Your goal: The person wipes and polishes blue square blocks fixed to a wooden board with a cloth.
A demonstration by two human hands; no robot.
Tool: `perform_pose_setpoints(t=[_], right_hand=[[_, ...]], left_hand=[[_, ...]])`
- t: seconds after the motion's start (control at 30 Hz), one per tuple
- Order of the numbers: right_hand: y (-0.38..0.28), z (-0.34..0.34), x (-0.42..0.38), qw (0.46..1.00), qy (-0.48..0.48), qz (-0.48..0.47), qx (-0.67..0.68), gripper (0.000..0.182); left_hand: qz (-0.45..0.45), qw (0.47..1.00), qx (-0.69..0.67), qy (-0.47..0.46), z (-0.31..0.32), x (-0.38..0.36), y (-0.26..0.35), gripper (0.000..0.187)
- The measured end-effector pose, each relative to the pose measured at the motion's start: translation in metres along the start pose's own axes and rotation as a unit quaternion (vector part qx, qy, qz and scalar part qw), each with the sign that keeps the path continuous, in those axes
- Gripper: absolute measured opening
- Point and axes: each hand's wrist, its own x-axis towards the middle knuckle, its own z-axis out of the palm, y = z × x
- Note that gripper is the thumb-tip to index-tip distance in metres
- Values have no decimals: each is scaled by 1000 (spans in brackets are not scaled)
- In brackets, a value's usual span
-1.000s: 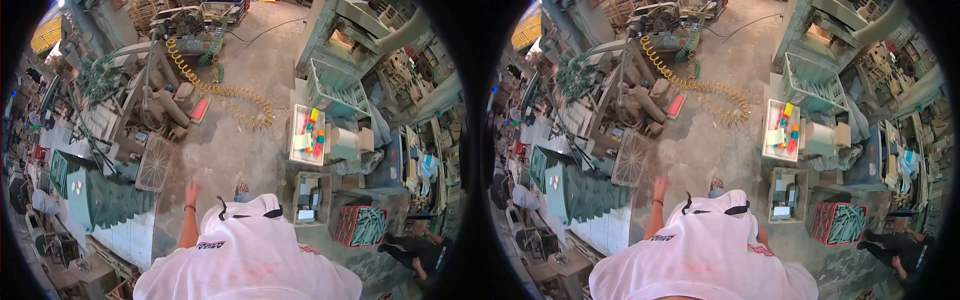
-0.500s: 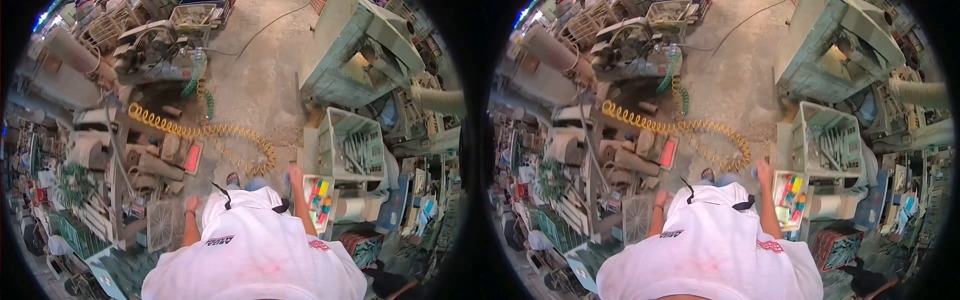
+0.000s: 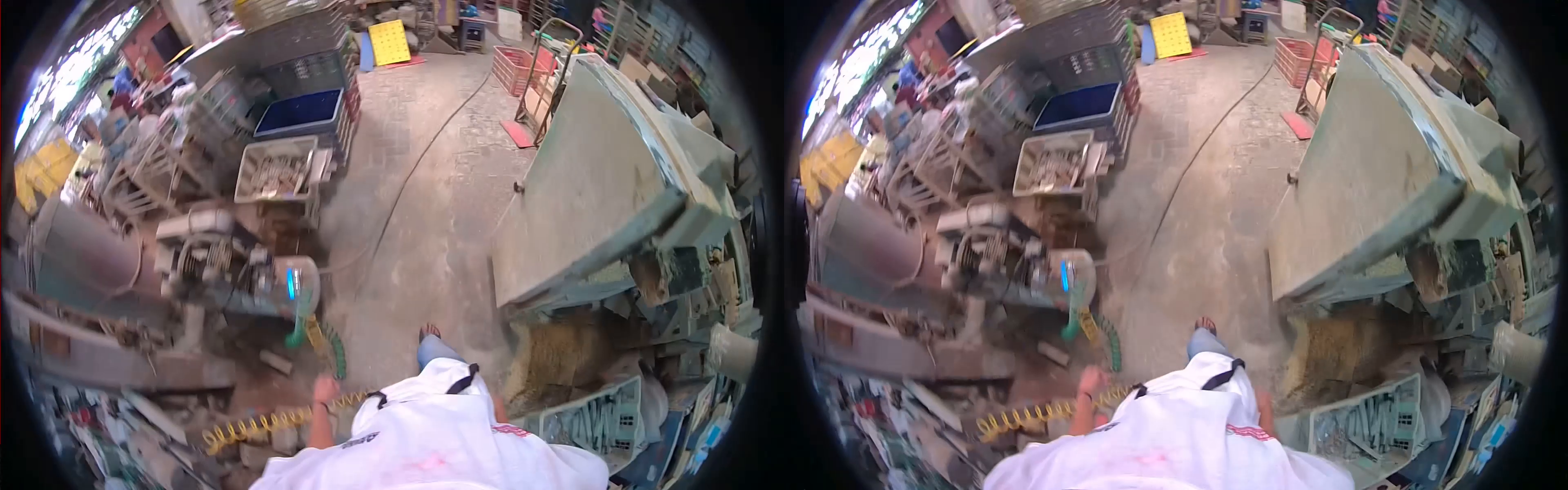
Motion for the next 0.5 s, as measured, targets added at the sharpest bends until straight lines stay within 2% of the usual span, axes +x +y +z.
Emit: perform_pose_setpoints(t=[0.03, 0.07, 0.1, 0.2, 0.3, 0.4, 0.43, 0.5], right_hand=[[-58, -25, 40, 998, 17, -33, 59, 16], [-130, -49, 68, 989, 25, -73, 125, 16], [-207, -84, 92, 978, 51, -30, 200, 10], [-342, -148, 201, 962, 112, -84, 236, 7], [-461, -195, 272, 949, 70, -100, 289, 3], [-468, -172, 380, 950, 132, -154, 239, 4], [-460, -159, 412, 954, 132, -141, 228, 8], [-401, -111, 481, 970, 130, -82, 188, 9]], left_hand=[[-82, 977, -116, -160, 30, 5, -23, 20], [-18, 957, 7, -290, 34, 6, -17, 21], [-6, 942, -4, -336, 32, 13, -13, 21], [-75, 919, -96, -376, 11, 64, 0, 21], [-87, 915, -107, -380, -12, 175, 9, 21], [-34, 934, -94, -344, -33, 333, 9, 20], [10, 945, -73, -318, -40, 397, 6, 21], [137, 962, 1, -235, -69, 543, 2, 21]])
